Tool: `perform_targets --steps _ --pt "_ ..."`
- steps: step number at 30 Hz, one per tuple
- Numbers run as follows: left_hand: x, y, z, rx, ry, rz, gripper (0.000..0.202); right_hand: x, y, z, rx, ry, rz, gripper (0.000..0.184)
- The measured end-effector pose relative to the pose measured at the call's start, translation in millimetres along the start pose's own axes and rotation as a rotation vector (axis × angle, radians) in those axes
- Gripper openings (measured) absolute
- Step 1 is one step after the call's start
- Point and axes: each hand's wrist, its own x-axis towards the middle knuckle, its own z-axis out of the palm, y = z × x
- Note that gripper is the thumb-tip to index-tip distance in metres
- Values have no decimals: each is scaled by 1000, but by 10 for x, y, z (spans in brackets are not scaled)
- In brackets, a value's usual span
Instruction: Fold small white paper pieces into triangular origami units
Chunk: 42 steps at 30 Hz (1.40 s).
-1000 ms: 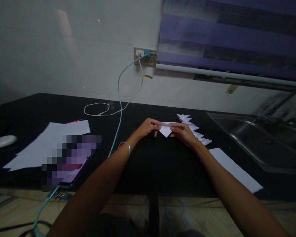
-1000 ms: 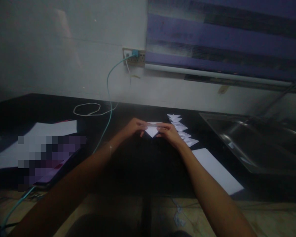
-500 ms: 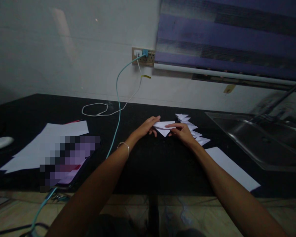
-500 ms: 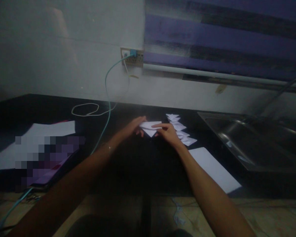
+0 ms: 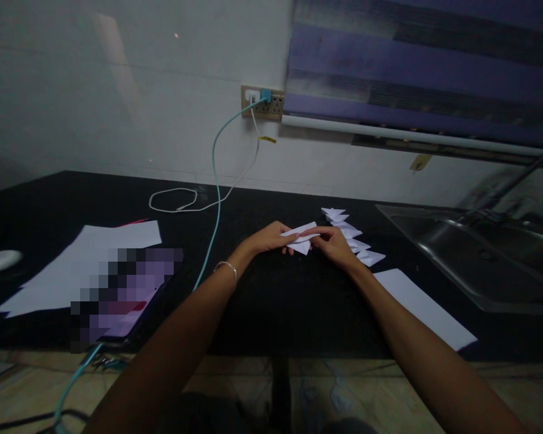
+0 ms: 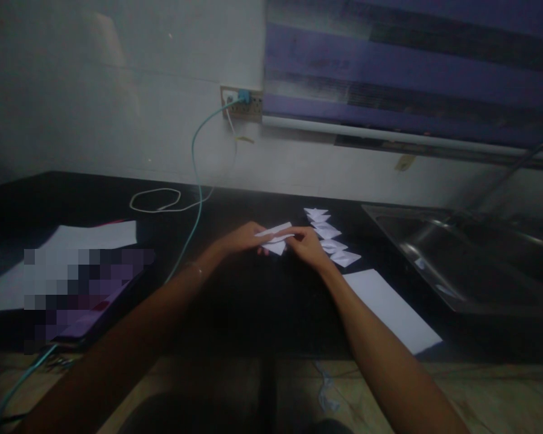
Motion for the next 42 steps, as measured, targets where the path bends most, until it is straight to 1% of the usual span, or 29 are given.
perform_targets --steps 2,4,8,10,12,14,16,18,21,25,29,32,38,42 --pt "-10 7 12 24 5 22 42 -2 -16 2 8 -7 0 22" --pt "-12 11 26 21 22 45 39 -7 -45 4 72 -7 23 23" --pt "-2 15 54 35 84 75 33 -2 -92 7 365 -18 110 39" --pt "0 15 63 68 108 74 32 11 -87 13 452 -13 153 41" --pt "-3 11 68 95 130 76 33 26 -65 26 424 24 193 38" --pt "-10 5 72 114 142 92 34 34 -40 43 320 52 218 36" --pt "-18 -1 76 128 147 107 35 33 -26 59 216 52 213 35" --pt "-24 -3 83 138 146 108 35 26 -23 68 168 39 189 34" --pt "-28 0 94 132 146 92 34 19 -22 71 179 27 157 34" --pt "-33 11 82 63 106 64 32 18 -19 56 188 40 146 37" --pt "-41 30 28 -36 58 88 30 20 -31 25 189 121 162 40" --pt "-42 37 -16 -39 47 107 32 24 -27 -1 191 177 184 44" --pt "-13 -18 -72 1 110 89 32 20 20 -35 244 95 209 48" --pt "-1 -17 -74 27 197 25 34 17 46 -45 224 109 201 44"
